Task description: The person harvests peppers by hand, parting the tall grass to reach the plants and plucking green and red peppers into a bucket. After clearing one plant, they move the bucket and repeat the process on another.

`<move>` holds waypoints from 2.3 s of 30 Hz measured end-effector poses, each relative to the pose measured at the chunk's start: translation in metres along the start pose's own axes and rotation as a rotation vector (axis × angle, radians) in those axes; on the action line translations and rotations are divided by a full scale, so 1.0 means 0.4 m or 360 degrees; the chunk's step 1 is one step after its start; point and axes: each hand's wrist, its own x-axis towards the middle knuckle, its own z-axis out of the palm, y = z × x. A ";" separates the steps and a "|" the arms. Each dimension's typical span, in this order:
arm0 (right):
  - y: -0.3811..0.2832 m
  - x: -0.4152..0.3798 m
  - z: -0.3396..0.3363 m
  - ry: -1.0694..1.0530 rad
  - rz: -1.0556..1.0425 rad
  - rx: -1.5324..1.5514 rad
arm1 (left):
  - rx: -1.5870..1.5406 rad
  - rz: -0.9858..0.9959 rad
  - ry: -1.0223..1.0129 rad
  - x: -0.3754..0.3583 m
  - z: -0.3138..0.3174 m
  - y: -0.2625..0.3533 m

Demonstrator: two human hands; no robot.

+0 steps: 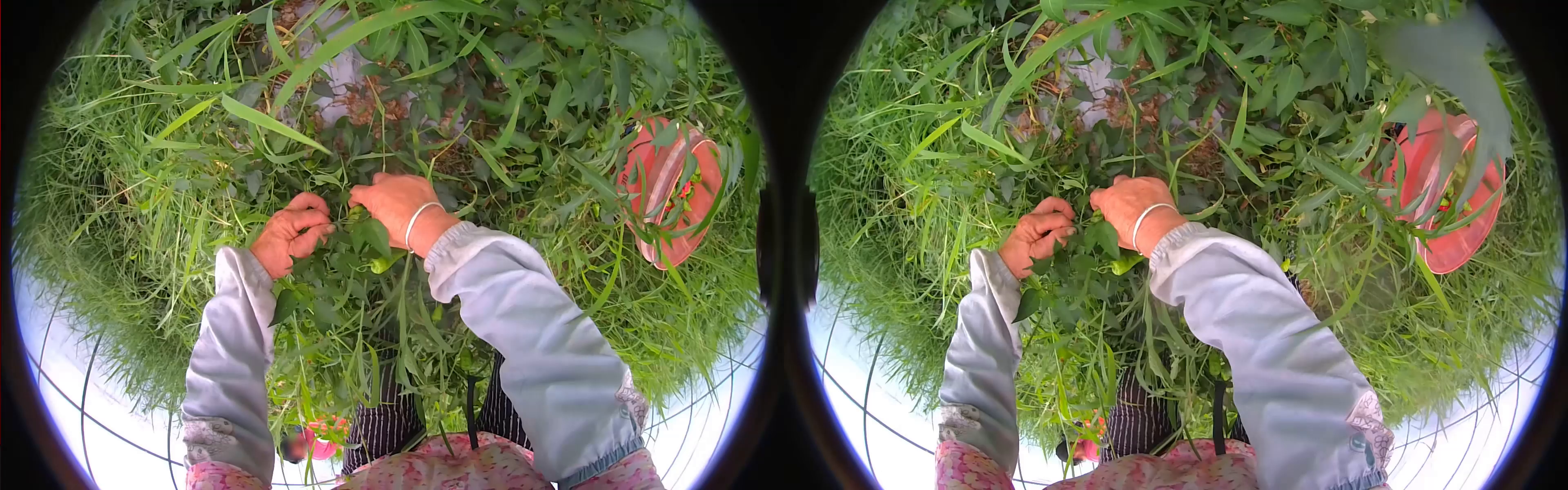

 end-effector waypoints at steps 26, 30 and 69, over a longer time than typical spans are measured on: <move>0.123 -0.209 -0.101 -0.0298 0.0068 0.2583 | -0.0259 -0.0063 0.0227 0.005 0.009 0.019; 0.074 -0.186 -0.042 0.0348 0.0062 0.1050 | -0.0311 -0.0112 0.0264 0.007 0.018 0.029; 0.213 -0.153 0.103 0.0482 0.0847 0.2984 | 0.1381 -0.0574 0.0464 0.033 0.116 0.125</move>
